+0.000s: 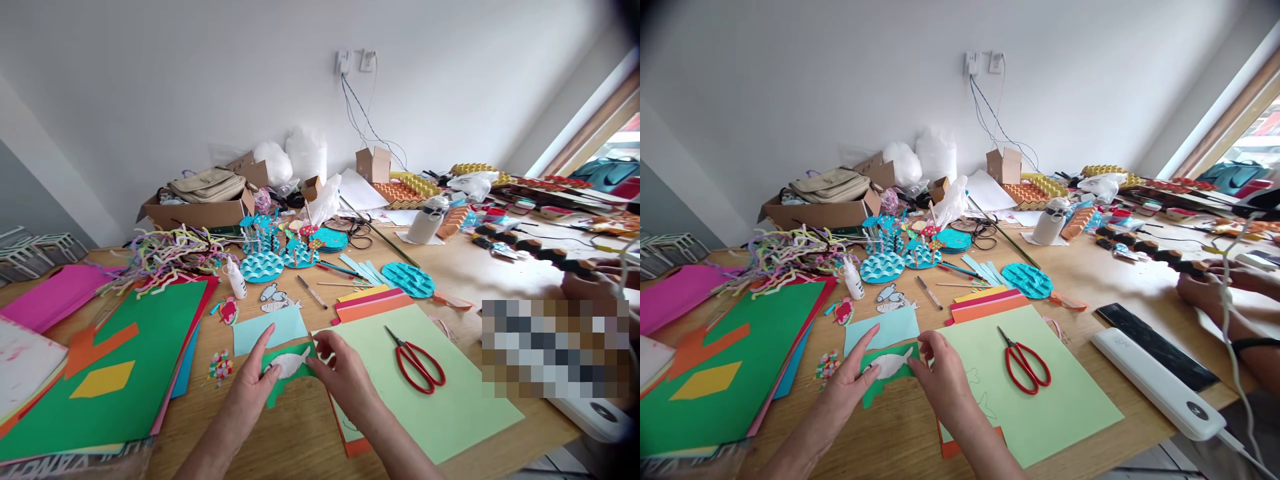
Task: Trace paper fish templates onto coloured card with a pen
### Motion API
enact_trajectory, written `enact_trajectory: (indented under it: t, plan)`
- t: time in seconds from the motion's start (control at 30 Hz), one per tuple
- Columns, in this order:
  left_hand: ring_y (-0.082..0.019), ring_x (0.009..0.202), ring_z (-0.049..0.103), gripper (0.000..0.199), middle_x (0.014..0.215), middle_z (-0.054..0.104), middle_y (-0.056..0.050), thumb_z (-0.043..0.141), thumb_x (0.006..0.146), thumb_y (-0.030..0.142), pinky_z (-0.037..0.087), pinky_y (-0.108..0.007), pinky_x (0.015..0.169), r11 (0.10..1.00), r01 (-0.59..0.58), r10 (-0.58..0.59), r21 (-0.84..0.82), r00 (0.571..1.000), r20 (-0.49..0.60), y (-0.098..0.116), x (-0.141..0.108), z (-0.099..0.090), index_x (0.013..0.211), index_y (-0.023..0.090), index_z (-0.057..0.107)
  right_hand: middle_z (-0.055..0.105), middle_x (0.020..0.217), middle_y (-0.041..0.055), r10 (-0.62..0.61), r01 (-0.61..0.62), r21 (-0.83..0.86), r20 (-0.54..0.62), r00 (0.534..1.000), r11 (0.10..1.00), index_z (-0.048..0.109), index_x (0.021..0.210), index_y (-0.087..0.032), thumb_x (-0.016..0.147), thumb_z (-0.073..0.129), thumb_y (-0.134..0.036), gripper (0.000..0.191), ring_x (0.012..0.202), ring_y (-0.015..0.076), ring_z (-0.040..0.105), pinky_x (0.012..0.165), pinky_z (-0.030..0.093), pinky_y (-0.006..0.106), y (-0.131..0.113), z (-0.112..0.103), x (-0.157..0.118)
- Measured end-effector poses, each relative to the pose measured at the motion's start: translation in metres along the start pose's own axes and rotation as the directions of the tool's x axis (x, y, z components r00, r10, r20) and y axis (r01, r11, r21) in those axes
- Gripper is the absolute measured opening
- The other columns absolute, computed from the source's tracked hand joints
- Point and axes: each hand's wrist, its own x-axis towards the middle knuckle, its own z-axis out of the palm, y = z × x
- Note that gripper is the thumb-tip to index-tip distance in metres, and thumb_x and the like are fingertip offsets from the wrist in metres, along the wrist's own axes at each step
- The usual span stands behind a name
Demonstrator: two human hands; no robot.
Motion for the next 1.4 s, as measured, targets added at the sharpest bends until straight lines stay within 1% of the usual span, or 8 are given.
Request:
enact_trajectory:
  t: [0.07, 0.13, 0.27, 0.4, 0.5, 0.63, 0.83, 1.4]
  plan:
    - [-0.021, 0.134, 0.016, 0.062, 0.146, 0.024, -0.002, 0.045, 0.078, 0.031, 0.022, -0.031, 0.107, 1.0, -0.015, 0.015, 0.008, 1.0, -0.023, -0.005, 0.0, -0.002, 0.137, 0.021, 0.029, 0.062, 0.09, 0.0057, 0.046, -0.045, 0.129, 0.0, 0.999, 0.991, 0.057, 0.092, -0.02, 0.067, 0.064, -0.036, 0.03, 0.084, 0.0204, 0.056, 0.068, 0.044, 0.029, 0.0, -0.002, 0.0]
    - [-0.02, 0.134, 0.015, 0.063, 0.146, 0.023, -0.001, 0.044, 0.078, 0.031, 0.021, -0.03, 0.107, 1.0, -0.024, 0.024, 0.015, 0.999, -0.029, -0.007, 0.0, -0.004, 0.137, 0.02, 0.028, 0.064, 0.092, 0.0072, 0.113, -0.165, 0.344, 0.165, 0.98, 0.924, 0.059, 0.09, -0.018, 0.066, 0.065, -0.045, 0.037, 0.087, 0.0215, 0.057, 0.072, 0.044, 0.031, -0.003, -0.004, 0.0]
    - [-0.019, 0.134, 0.016, 0.063, 0.146, 0.025, 0.0, 0.046, 0.077, 0.03, 0.021, -0.03, 0.106, 1.0, -0.013, 0.013, 0.02, 1.0, -0.018, 0.0, -0.002, -0.002, 0.137, 0.023, 0.028, 0.065, 0.071, 0.0017, 0.145, -0.344, 0.539, 0.376, 0.915, 0.769, 0.065, 0.075, -0.016, 0.062, 0.069, -0.049, 0.037, 0.068, 0.0149, 0.056, 0.066, 0.041, 0.026, -0.01, -0.001, -0.002]
    - [-0.024, 0.121, 0.041, 0.073, 0.122, 0.055, -0.005, 0.055, 0.075, 0.036, 0.034, -0.034, 0.098, 0.996, 0.056, -0.06, -0.068, 0.997, -0.055, 0.012, -0.008, -0.001, 0.139, 0.024, 0.023, 0.059, 0.057, -0.0013, 0.164, -0.335, 0.562, 0.333, 0.929, 0.756, 0.066, 0.066, -0.015, 0.057, 0.072, -0.049, 0.036, 0.055, 0.0103, 0.046, 0.056, 0.036, 0.023, -0.007, 0.006, -0.002]
    - [-0.023, 0.098, 0.058, 0.075, 0.099, 0.064, -0.006, 0.053, 0.078, 0.048, 0.044, -0.034, 0.083, 0.931, 0.171, -0.193, -0.322, 0.98, -0.039, 0.018, -0.015, -0.004, 0.14, 0.022, 0.019, 0.059, 0.059, -0.0007, 0.17, -0.326, 0.57, 0.311, 0.935, 0.754, 0.066, 0.066, -0.015, 0.057, 0.072, -0.049, 0.035, 0.056, 0.0106, 0.046, 0.056, 0.036, 0.023, -0.006, 0.007, -0.002]
    - [-0.023, 0.089, 0.059, 0.053, 0.099, 0.065, -0.009, 0.051, 0.078, 0.055, 0.047, -0.031, 0.072, 0.796, 0.244, -0.244, -0.554, 0.967, 0.075, 0.022, -0.02, -0.008, 0.114, 0.016, 0.057, 0.06, 0.06, -0.0002, 0.179, -0.336, 0.554, 0.318, 0.931, 0.762, 0.065, 0.064, -0.016, 0.058, 0.071, -0.048, 0.034, 0.057, 0.0116, 0.047, 0.058, 0.037, 0.023, -0.009, 0.005, -0.003]
    - [-0.016, 0.069, 0.055, 0.031, 0.075, 0.066, -0.001, 0.067, 0.068, 0.046, 0.042, -0.024, 0.059, 0.798, 0.263, -0.268, -0.542, 0.961, 0.072, 0.028, -0.02, -0.007, 0.08, 0.018, 0.068, 0.054, 0.057, -0.0017, 0.159, -0.322, 0.552, 0.322, 0.933, 0.769, 0.057, 0.057, -0.016, 0.061, 0.069, -0.045, 0.032, 0.057, 0.0112, 0.045, 0.058, 0.035, 0.023, -0.01, 0.006, -0.004]
    - [-0.014, 0.066, 0.049, 0.029, 0.068, 0.064, 0.002, 0.067, 0.068, 0.045, 0.039, -0.02, 0.06, 0.866, 0.251, -0.255, -0.433, 0.966, 0.051, 0.027, -0.021, -0.006, 0.078, 0.019, 0.07, 0.046, 0.055, -0.0027, 0.112, -0.283, 0.549, 0.324, 0.94, 0.786, 0.054, 0.057, -0.015, 0.064, 0.065, -0.041, 0.03, 0.055, 0.0096, 0.036, 0.054, 0.028, 0.023, -0.015, 0.01, -0.005]
